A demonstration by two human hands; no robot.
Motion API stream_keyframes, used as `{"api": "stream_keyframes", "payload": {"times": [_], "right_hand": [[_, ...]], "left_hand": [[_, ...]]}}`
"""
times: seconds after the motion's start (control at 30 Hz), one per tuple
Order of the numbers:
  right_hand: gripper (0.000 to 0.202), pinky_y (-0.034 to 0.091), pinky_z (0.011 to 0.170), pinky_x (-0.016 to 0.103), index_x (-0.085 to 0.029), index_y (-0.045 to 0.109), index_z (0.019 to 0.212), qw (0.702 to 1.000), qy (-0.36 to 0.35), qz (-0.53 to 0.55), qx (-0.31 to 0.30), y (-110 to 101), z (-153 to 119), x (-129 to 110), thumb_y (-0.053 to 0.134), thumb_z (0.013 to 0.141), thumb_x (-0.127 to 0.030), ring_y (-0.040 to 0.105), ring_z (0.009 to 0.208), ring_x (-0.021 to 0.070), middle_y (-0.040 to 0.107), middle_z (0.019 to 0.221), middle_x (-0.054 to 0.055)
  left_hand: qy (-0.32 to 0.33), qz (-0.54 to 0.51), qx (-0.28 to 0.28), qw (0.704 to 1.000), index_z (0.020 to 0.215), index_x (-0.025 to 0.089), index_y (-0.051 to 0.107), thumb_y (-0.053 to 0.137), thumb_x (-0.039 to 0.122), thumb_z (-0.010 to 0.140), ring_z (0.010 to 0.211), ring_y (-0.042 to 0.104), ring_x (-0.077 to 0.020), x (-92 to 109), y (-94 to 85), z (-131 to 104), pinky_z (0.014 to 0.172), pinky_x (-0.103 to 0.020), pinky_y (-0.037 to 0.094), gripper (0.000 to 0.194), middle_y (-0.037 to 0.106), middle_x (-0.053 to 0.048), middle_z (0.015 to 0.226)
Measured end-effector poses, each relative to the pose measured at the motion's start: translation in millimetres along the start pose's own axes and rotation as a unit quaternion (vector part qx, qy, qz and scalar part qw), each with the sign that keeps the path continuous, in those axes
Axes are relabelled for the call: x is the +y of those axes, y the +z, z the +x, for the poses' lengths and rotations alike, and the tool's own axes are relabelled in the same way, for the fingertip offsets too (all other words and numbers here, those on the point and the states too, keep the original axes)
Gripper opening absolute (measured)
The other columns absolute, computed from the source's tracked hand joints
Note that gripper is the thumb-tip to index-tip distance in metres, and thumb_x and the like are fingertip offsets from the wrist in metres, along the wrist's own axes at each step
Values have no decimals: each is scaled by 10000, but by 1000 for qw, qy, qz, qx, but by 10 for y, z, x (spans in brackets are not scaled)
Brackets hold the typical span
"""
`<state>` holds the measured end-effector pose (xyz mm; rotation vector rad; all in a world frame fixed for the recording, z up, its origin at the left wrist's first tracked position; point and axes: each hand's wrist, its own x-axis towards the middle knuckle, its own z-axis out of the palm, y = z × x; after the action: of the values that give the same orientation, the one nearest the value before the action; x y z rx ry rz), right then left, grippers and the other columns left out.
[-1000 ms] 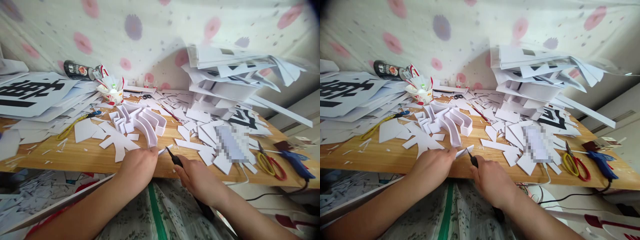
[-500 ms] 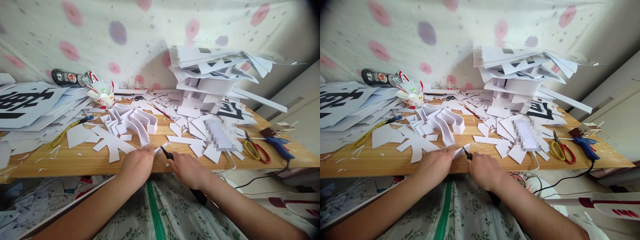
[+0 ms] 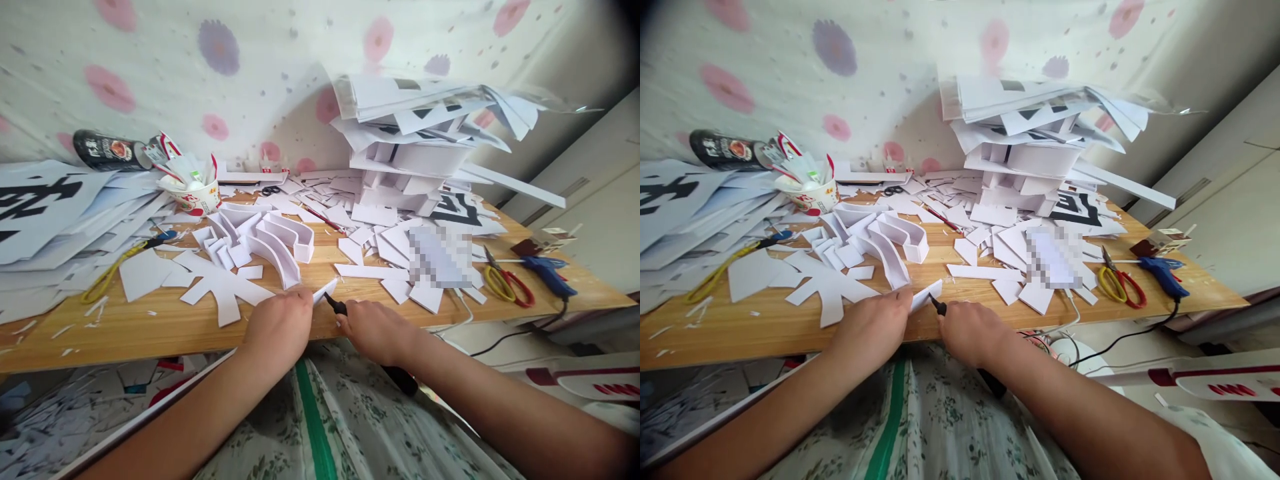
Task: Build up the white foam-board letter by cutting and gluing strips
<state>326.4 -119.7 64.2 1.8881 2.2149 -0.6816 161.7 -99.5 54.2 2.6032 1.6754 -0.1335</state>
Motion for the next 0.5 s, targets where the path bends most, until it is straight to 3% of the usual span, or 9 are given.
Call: {"api": "stream_keyframes", "payload": {"times": [0.27, 0.5], "right_hand": [[419, 518, 774, 429, -79, 697, 1016, 997, -30, -61, -42, -36, 83, -26, 337, 970, -287, 710, 934, 352, 730, 1023, 246], [382, 496, 731, 391, -97, 721, 981, 997, -21, -53, -57, -95, 121, -44, 392, 946, -287, 709, 884, 329, 741, 1004, 224]], "left_hand": [[3, -8, -4, 1000, 962, 118, 577, 326, 50, 865, 827, 706, -282, -22, -18, -16, 666, -360, 544, 278, 696, -158, 869], [9, -7, -12, 1000, 960, 131, 573, 335, 65, 868, 828, 711, -289, -53, -18, 3, 659, -365, 540, 264, 701, -151, 845]]}}
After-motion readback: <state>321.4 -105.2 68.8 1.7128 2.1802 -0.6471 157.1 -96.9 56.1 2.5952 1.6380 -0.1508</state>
